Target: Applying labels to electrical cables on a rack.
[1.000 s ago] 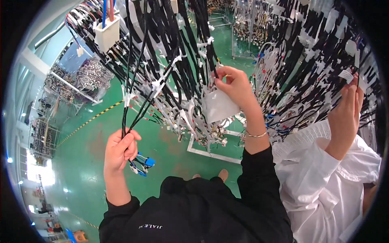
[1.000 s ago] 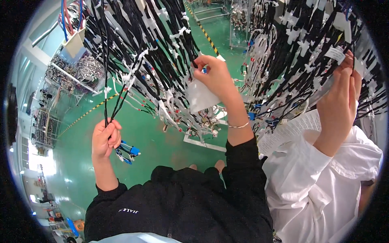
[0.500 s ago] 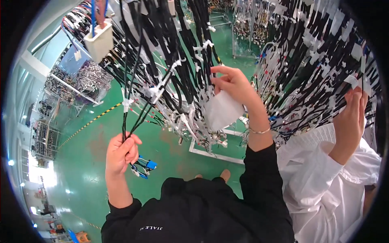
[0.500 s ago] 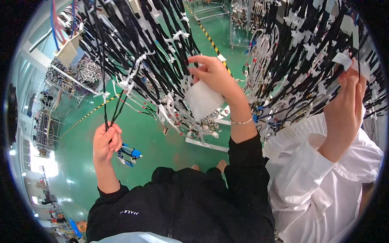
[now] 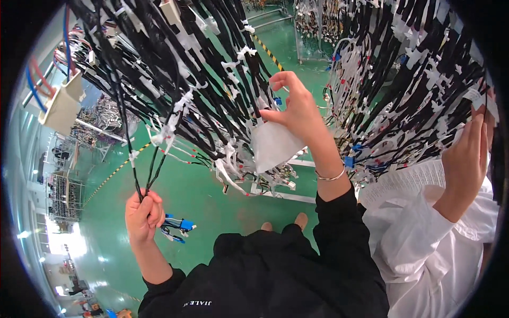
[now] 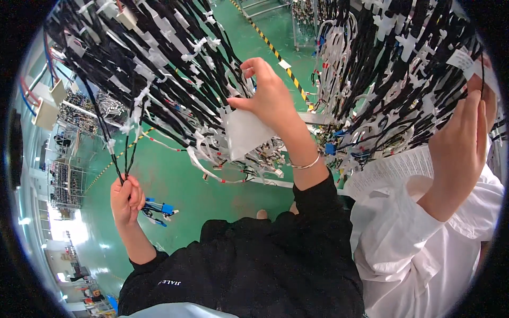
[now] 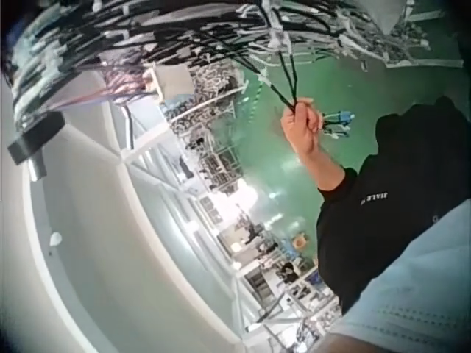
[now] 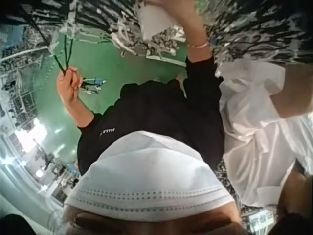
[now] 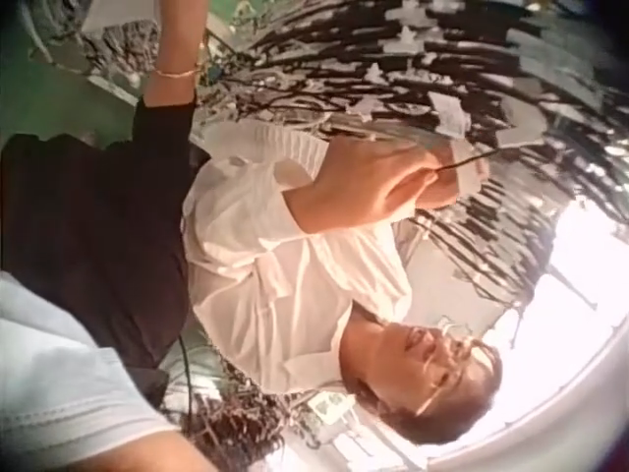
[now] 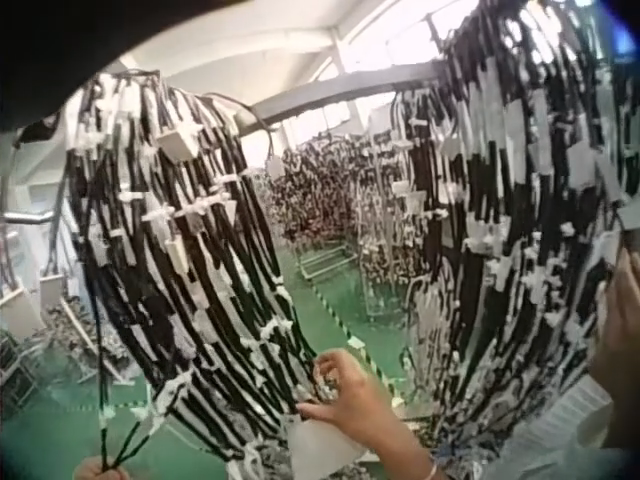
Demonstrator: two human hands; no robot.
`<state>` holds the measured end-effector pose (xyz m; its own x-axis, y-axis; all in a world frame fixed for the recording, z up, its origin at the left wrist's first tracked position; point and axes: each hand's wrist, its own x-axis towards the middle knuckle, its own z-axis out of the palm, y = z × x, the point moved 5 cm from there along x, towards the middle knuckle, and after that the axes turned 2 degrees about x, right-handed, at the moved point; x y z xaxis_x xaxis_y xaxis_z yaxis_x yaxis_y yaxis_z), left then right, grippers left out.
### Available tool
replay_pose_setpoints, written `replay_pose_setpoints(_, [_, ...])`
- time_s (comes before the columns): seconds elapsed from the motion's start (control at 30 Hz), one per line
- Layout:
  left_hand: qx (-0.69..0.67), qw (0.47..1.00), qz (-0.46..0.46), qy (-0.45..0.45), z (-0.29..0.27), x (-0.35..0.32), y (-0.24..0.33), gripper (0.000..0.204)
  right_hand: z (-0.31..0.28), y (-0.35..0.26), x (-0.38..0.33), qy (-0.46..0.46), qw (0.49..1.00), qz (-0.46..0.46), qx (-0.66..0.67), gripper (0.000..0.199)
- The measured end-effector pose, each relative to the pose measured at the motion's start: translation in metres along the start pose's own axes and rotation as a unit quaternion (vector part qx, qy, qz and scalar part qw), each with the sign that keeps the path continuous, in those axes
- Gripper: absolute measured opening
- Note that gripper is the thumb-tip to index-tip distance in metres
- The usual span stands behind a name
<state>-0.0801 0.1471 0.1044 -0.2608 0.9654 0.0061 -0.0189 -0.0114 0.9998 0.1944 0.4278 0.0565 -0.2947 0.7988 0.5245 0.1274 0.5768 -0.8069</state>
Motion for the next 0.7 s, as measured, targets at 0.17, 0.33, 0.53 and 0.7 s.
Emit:
replay_pose_setpoints(0.17, [0.086, 0.995, 0.010, 0.057, 0.002, 0.009, -0.009, 0.016, 0.005, -0.001, -0.002, -0.015, 1.000, -0.007, -0.007, 0.057])
replay_pose_setpoints(0.33, [0.387, 0.903, 0.113, 0.148, 0.029, 0.060, -0.042, 0.013, 0.008, -0.006, -0.006, -0.013, 0.999, -0.003, 0.035, 0.049])
replay_pose_setpoints(0.53, [0.426, 0.876, 0.188, 0.125, 0.061, 0.093, -0.063, 0.013, 0.014, 0.004, 0.001, -0.046, 0.991, 0.004, 0.124, 0.044])
replay_pose_setpoints(0.7, [0.360, 0.921, 0.112, 0.093, 0.077, 0.088, -0.064, 0.024, 0.019, 0.017, 0.002, -0.076, 0.976, 0.047, 0.198, 0.038])
